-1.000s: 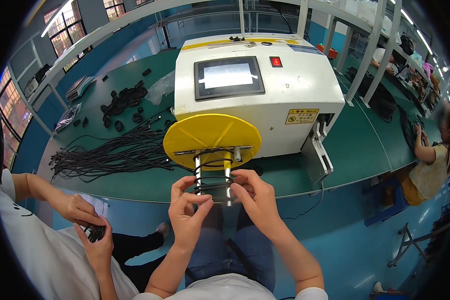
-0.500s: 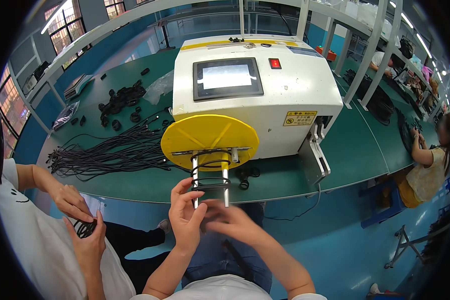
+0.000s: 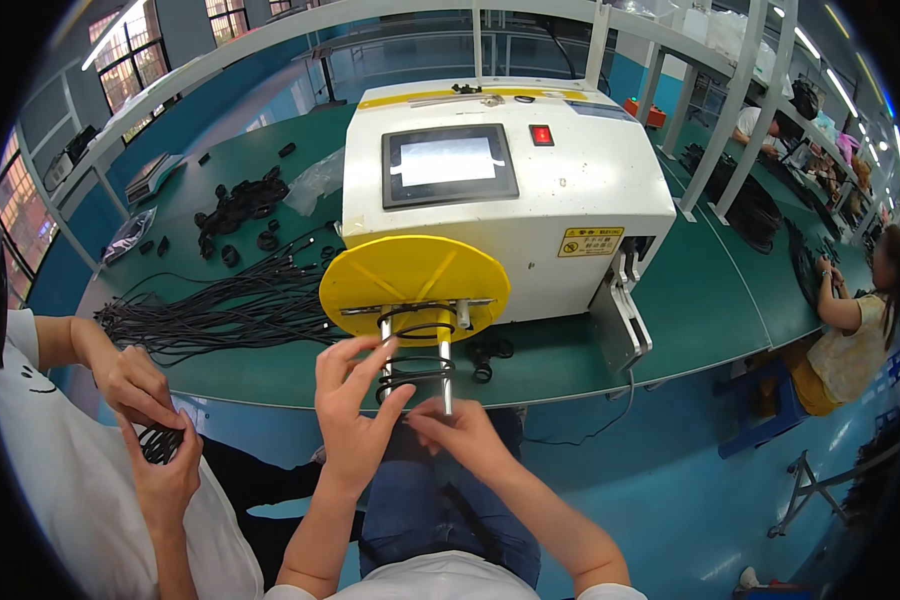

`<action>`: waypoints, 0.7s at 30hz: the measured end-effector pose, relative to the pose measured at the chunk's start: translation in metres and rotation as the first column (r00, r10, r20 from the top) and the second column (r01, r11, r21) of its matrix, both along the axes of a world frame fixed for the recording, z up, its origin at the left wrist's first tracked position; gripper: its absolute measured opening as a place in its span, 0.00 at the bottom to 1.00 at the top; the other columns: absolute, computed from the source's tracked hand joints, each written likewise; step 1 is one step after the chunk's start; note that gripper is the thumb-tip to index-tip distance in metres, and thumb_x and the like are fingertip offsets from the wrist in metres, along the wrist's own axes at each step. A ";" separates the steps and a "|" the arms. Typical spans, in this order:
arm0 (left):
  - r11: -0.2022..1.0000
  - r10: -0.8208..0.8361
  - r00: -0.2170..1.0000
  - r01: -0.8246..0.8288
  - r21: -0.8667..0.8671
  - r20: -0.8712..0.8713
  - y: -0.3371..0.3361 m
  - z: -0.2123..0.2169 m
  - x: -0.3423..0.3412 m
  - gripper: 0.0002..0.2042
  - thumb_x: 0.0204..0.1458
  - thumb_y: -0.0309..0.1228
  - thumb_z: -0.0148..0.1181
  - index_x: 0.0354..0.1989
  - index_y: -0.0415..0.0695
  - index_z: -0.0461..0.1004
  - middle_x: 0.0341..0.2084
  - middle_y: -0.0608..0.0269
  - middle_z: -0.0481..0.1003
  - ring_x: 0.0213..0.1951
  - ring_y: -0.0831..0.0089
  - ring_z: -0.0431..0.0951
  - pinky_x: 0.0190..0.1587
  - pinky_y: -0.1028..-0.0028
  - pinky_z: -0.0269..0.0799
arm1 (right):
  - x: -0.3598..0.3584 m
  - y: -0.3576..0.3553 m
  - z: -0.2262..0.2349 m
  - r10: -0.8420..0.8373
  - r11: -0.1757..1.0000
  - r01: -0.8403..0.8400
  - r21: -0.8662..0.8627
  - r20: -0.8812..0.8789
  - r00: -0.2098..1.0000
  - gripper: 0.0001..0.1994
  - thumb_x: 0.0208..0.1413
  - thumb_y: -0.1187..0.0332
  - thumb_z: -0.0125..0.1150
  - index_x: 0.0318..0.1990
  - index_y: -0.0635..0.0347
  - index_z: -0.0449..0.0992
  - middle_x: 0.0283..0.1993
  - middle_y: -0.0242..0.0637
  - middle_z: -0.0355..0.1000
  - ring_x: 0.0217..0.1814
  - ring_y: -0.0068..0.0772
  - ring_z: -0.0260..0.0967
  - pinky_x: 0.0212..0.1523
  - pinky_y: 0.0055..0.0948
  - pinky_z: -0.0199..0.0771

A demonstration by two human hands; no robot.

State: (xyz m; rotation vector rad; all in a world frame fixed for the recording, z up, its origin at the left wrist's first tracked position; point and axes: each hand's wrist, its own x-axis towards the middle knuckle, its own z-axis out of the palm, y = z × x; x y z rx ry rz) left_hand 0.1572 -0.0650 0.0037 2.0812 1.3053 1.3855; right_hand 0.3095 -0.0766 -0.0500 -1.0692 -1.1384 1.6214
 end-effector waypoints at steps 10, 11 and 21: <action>0.986 0.039 0.910 0.033 0.166 -0.412 0.009 0.016 0.005 0.27 0.41 0.26 0.63 0.54 0.38 0.66 0.50 0.55 0.69 0.53 0.56 0.68 0.52 0.66 0.65 | -0.004 -0.006 0.009 0.004 0.998 -0.014 -0.057 -0.183 0.983 0.06 0.52 0.73 0.58 0.36 0.65 0.74 0.26 0.33 0.70 0.25 0.21 0.66 0.25 0.19 0.66; 0.985 0.063 0.879 0.022 0.172 -0.473 0.009 0.018 0.003 0.27 0.42 0.26 0.63 0.54 0.38 0.66 0.51 0.54 0.69 0.53 0.57 0.68 0.52 0.66 0.65 | -0.003 -0.006 0.009 -0.016 0.997 0.002 -0.073 -0.191 0.981 0.06 0.51 0.74 0.58 0.36 0.66 0.73 0.27 0.35 0.71 0.26 0.22 0.67 0.25 0.20 0.67; 0.993 -0.103 0.899 0.114 -0.001 -0.426 0.003 0.020 -0.010 0.30 0.44 0.29 0.62 0.58 0.38 0.61 0.54 0.54 0.66 0.58 0.55 0.62 0.55 0.66 0.61 | 0.014 -0.018 0.021 -0.102 0.992 0.113 0.046 -0.199 0.975 0.07 0.50 0.77 0.57 0.37 0.69 0.74 0.28 0.38 0.73 0.28 0.25 0.70 0.32 0.22 0.71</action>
